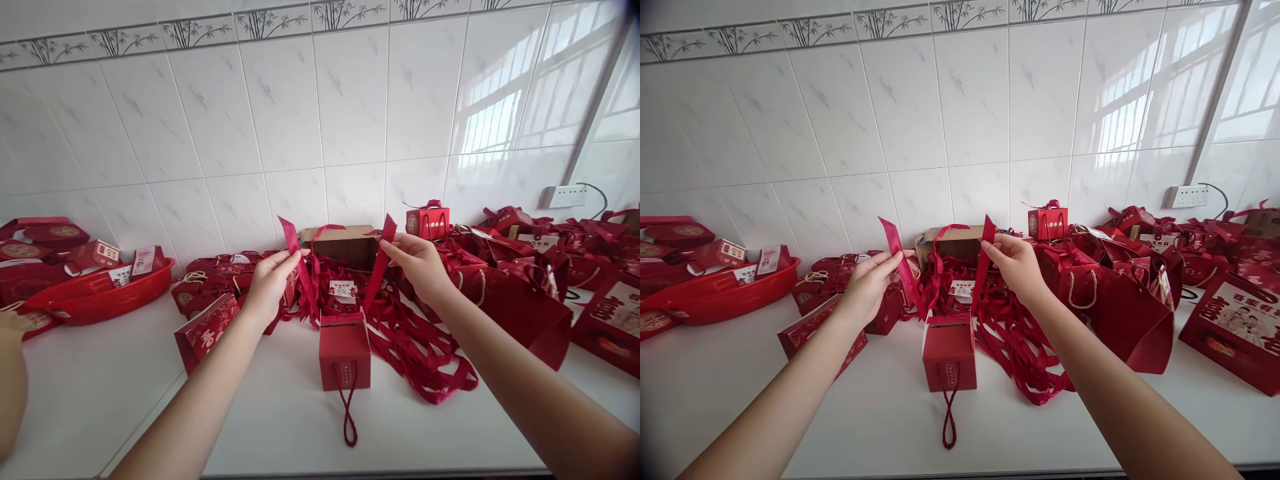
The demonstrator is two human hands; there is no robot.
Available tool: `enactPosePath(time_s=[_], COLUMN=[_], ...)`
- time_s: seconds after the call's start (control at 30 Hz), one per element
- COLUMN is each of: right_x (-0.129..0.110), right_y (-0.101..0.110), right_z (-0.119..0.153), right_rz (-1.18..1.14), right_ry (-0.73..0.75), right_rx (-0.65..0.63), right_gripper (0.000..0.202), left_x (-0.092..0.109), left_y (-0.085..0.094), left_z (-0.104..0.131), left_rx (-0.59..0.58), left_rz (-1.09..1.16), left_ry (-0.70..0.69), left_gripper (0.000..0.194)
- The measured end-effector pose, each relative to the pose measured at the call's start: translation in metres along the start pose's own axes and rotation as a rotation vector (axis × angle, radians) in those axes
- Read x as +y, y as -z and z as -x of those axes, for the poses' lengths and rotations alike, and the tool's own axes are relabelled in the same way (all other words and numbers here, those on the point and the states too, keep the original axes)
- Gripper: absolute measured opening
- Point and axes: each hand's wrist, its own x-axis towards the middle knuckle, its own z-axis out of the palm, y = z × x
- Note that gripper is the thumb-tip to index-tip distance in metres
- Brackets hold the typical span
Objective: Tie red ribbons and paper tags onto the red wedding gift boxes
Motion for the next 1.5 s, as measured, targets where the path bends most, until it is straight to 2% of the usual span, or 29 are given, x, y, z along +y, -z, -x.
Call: enactPosePath(time_s=[0.27, 0.47, 0.77, 1.13, 1.23, 1.33, 1.4, 1.5], right_x=[-0.005, -0.007, -0.008, -0.007, -0.008, -0.01, -0.012, -0.016], right_y=[-0.003, -0.005, -0.005, -0.008, -0.013, -0.021, -0.028, -0.038], right_z=[-0.002, -0.003, -0.003, -0.005, -0.005, -0.005, -0.006, -0.005], right_rz=[-0.031, -0.083, -0.181, -0.216, -0.26, -0.203, -0.146, -0.088], right_ry=[-0.037, -0.075, -0.137, -0.099, -0.083, -0.084, -0.085, -0.078], right_rx=[-0.026, 0.002, 0.079, 0.039, 0.016, 0.002, -0.029, -0.146], right_gripper=[0.041, 0.034, 0.028, 0.026, 0.026, 0.025, 0.024, 0.021], left_x=[-0.001, -0.001, -0.003, -0.007, -0.006, -0.004, -0.004, -0.004], left_y=[-0.007, -0.007, -0.01, -0.011, -0.014, -0.018, -0.022, -0.027], left_z=[0.003, 0.004, 0.009, 0.01, 0.012, 0.013, 0.012, 0.01], left_rx=[-0.034, 0.038, 0.074, 0.05, 0.028, -0.016, -0.046, -0.1], left_rz=[0.046, 0.075, 0.151, 0.156, 0.123, 0.08, 0.052, 0.005], left_ry=[-0.013, -0.053, -0.004, -0.035, -0.043, -0.046, -0.049, -0.047], left_gripper=[0.042, 0.032, 0.029, 0.03, 0.028, 0.026, 0.026, 0.03])
